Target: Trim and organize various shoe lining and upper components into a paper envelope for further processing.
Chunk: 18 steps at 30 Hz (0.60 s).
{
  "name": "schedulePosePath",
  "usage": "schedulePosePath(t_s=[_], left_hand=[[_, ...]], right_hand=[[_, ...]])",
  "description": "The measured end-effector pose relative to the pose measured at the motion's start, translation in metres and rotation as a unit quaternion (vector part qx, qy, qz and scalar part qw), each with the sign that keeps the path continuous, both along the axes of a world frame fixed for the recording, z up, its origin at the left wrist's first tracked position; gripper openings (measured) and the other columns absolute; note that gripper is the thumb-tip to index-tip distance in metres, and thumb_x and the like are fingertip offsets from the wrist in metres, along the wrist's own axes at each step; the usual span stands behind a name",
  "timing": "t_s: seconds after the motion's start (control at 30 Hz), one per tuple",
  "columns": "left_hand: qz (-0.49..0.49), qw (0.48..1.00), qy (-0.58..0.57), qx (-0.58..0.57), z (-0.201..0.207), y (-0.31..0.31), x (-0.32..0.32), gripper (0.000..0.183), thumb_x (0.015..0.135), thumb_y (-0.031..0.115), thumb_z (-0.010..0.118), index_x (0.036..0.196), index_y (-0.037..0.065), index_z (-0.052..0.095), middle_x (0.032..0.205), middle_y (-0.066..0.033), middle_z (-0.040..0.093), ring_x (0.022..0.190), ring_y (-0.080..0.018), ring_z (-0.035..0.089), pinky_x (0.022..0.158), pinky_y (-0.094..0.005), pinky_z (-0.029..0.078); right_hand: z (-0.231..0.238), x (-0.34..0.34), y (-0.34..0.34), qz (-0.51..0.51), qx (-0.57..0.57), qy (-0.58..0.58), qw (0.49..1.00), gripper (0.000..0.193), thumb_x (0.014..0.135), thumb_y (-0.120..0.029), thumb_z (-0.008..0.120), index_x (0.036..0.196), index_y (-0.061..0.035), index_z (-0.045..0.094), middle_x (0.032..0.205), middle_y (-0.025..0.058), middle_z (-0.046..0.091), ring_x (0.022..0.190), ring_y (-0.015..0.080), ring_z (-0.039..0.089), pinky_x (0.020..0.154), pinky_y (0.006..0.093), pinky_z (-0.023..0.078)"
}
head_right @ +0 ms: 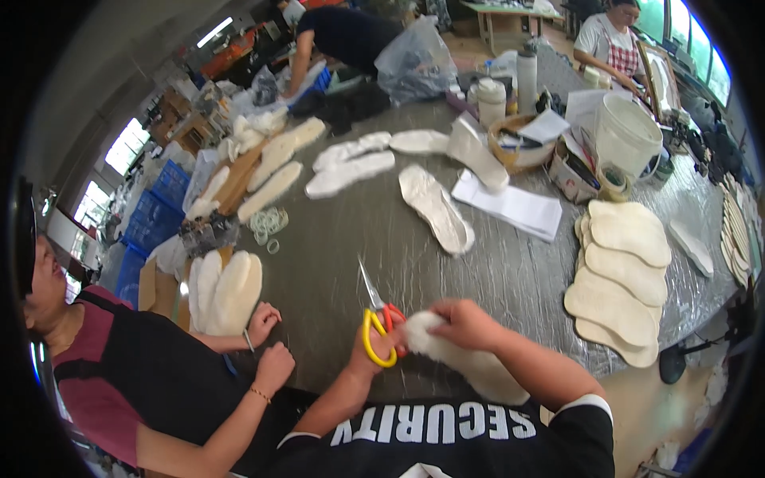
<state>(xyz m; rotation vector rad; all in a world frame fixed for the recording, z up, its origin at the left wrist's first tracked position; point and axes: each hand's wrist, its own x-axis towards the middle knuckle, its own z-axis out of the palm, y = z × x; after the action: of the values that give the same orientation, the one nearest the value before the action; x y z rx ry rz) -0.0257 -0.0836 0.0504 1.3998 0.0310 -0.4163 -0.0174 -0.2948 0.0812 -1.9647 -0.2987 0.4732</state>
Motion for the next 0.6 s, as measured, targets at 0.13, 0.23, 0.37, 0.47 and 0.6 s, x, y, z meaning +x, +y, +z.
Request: schedulePosePath(t_s=[0.13, 0.23, 0.37, 0.47, 0.6], left_hand=[[0.039, 0.995, -0.088, 0.019, 0.036, 0.007, -0.004, 0.016, 0.082, 0.010, 0.063, 0.092, 0.002, 0.053, 0.073, -0.0049, 0.058, 0.055, -0.0088, 0.054, 0.050, -0.0215, 0.044], [0.055, 0.976, -0.193, 0.086, 0.046, 0.015, -0.001, 0.019, 0.080, 0.009, 0.066, 0.092, 0.002, 0.053, 0.075, -0.0043, 0.059, 0.059, -0.0084, 0.054, 0.052, -0.0208, 0.044], [0.003, 0.975, -0.193, 0.112, 0.045, 0.015, 0.008, 0.024, 0.076, 0.006, 0.070, 0.091, 0.002, 0.052, 0.083, -0.0057, 0.060, 0.064, -0.0090, 0.055, 0.056, -0.0201, 0.045], [-0.002, 0.953, -0.279, 0.116, 0.053, -0.007, 0.011, 0.024, 0.074, 0.000, 0.070, 0.089, 0.002, 0.052, 0.089, -0.0082, 0.060, 0.073, -0.0114, 0.057, 0.063, -0.0218, 0.046], [0.022, 0.963, -0.268, 0.005, 0.058, -0.023, 0.009, 0.023, 0.072, -0.002, 0.071, 0.086, 0.002, 0.053, 0.086, -0.0093, 0.061, 0.073, -0.0124, 0.058, 0.064, -0.0244, 0.047]], right_hand=[[0.016, -0.003, -0.010, -0.072, 0.144, -0.001, 0.987, 0.019, 0.076, -0.007, 0.064, 0.094, -0.0010, 0.060, 0.083, 0.0058, 0.062, 0.076, 0.0103, 0.056, 0.068, 0.0268, 0.046], [0.019, 0.000, -0.012, -0.078, 0.167, -0.016, 0.983, 0.021, 0.077, -0.004, 0.063, 0.097, 0.0000, 0.058, 0.083, 0.0048, 0.061, 0.077, 0.0101, 0.056, 0.070, 0.0259, 0.046], [0.010, 0.000, -0.018, -0.063, 0.193, -0.004, 0.979, 0.020, 0.078, -0.002, 0.061, 0.098, -0.0001, 0.056, 0.084, 0.0041, 0.061, 0.078, 0.0095, 0.056, 0.071, 0.0252, 0.046], [0.009, 0.000, -0.015, -0.054, 0.216, 0.003, 0.975, 0.020, 0.078, -0.002, 0.061, 0.097, -0.0003, 0.056, 0.085, 0.0039, 0.061, 0.079, 0.0094, 0.056, 0.072, 0.0252, 0.046], [0.018, -0.003, -0.009, -0.044, 0.215, 0.008, 0.976, 0.021, 0.077, -0.003, 0.062, 0.098, -0.0003, 0.057, 0.085, 0.0043, 0.061, 0.080, 0.0109, 0.056, 0.073, 0.0262, 0.046]])
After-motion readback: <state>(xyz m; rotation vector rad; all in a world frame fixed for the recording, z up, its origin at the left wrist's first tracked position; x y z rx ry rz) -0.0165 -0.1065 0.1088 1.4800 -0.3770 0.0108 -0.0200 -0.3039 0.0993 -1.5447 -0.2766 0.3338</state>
